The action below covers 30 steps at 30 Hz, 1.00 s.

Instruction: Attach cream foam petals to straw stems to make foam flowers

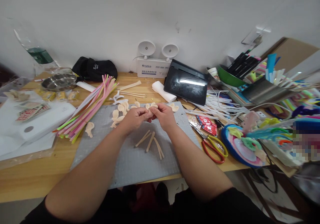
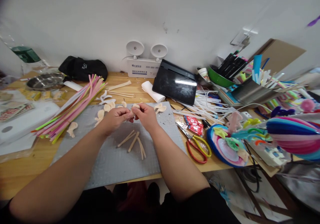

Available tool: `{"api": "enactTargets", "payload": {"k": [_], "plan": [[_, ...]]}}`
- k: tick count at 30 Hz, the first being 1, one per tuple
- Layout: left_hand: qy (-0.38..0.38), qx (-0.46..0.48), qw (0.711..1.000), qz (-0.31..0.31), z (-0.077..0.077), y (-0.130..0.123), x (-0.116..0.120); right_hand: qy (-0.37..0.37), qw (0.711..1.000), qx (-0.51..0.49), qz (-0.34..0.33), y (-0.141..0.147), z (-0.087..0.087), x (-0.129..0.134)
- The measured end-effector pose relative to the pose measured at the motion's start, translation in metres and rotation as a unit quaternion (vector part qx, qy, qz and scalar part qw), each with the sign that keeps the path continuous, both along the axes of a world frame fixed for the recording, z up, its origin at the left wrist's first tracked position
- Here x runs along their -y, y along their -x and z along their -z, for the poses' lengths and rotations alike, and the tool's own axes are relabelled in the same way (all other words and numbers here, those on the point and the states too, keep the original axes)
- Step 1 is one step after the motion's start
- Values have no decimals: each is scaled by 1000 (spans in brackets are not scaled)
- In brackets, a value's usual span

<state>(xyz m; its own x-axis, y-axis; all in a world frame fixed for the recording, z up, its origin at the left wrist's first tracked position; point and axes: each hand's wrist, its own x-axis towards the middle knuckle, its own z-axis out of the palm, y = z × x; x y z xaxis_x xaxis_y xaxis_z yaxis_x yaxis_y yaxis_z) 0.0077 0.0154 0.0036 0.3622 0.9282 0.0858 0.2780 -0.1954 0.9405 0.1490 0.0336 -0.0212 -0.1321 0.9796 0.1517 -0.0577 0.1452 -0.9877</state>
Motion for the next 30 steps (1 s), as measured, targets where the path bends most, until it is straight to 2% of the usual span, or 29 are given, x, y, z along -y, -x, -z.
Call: {"api": "enactTargets", "payload": {"k": [4, 7, 9, 12, 19, 23, 30], "plan": [[-14, -2, 999, 33, 1, 2, -1, 24, 997, -69, 23, 1, -1, 0], [-11, 5, 999, 50, 2, 2, -2, 50, 992, -113, -20, 1, -2, 1], [-6, 17, 998, 57, 3, 2, -3, 61, 990, -118, -57, 1, -2, 2], [-9, 27, 998, 62, 5, -1, -2, 65, 989, -111, -74, 2, -1, 2], [-67, 46, 996, 37, 7, -3, 2, 30, 989, -127, -68, 7, -1, 4], [-69, 35, 997, 31, 7, -5, 2, 33, 988, -139, -53, 7, 0, 5], [-47, 42, 998, 15, 8, -5, 0, 86, 978, -148, -120, 7, 2, 5]]}}
